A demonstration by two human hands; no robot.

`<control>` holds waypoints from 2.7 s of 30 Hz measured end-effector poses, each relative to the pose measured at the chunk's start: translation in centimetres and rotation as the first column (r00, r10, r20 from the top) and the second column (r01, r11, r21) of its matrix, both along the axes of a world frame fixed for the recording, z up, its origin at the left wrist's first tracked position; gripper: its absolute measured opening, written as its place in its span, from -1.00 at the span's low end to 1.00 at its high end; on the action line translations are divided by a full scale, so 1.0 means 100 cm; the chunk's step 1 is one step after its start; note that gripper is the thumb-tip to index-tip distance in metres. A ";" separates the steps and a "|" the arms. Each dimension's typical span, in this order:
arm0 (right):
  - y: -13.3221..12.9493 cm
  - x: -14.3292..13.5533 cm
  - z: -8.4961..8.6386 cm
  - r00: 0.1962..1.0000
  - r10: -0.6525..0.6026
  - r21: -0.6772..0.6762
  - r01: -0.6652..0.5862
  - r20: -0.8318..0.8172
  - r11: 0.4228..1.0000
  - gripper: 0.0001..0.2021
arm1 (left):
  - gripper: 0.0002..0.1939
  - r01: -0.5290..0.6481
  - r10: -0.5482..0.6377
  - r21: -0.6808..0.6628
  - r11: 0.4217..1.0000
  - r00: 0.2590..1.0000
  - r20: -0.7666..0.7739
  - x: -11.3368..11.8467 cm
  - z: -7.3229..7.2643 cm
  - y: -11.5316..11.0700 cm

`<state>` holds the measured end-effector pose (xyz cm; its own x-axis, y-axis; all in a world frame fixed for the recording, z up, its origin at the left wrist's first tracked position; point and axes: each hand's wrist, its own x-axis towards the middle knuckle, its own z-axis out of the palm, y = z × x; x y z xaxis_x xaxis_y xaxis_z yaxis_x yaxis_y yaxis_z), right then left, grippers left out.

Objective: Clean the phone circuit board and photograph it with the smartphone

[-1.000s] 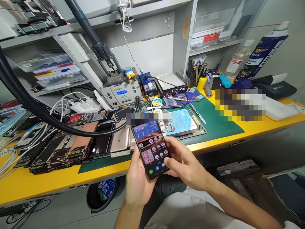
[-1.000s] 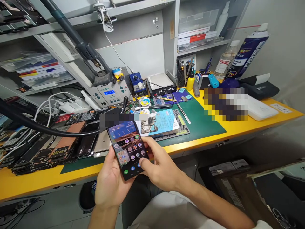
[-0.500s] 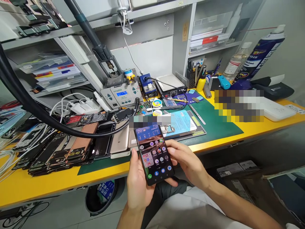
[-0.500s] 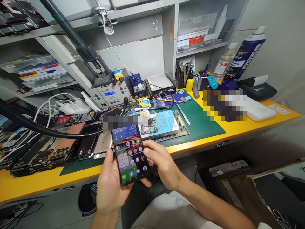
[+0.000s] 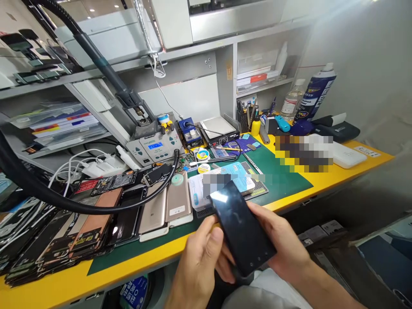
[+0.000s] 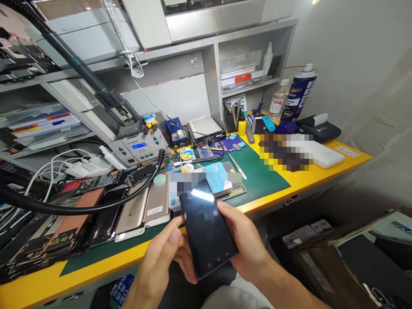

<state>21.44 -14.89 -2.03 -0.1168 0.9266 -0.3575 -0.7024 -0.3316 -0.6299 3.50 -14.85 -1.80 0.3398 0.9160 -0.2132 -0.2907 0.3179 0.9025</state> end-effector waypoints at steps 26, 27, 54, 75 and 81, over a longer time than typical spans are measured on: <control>0.013 0.086 0.005 0.990 -0.056 0.027 0.060 -0.127 0.998 -0.55 | -0.41 0.678 0.270 0.552 0.486 0.485 -0.832 -0.043 0.025 0.149; 0.015 0.084 0.003 0.990 -0.029 0.057 0.037 -0.136 0.998 -0.55 | -0.41 0.689 0.269 0.543 0.480 0.474 -0.839 -0.043 0.025 0.150; 0.028 0.016 0.014 0.989 0.140 0.354 -0.117 -0.038 0.928 -0.19 | -0.42 0.641 0.457 0.720 0.266 0.574 -0.680 -0.049 -0.007 0.153; 0.035 0.014 0.006 0.993 0.105 0.266 -0.088 -0.048 0.960 -0.45 | -0.42 0.642 0.467 0.725 0.250 0.576 -0.671 -0.053 -0.013 0.155; 0.033 0.014 0.015 0.995 0.092 0.210 -0.081 -0.041 0.974 -0.43 | -0.43 0.640 0.466 0.730 0.241 0.583 -0.665 -0.052 -0.013 0.155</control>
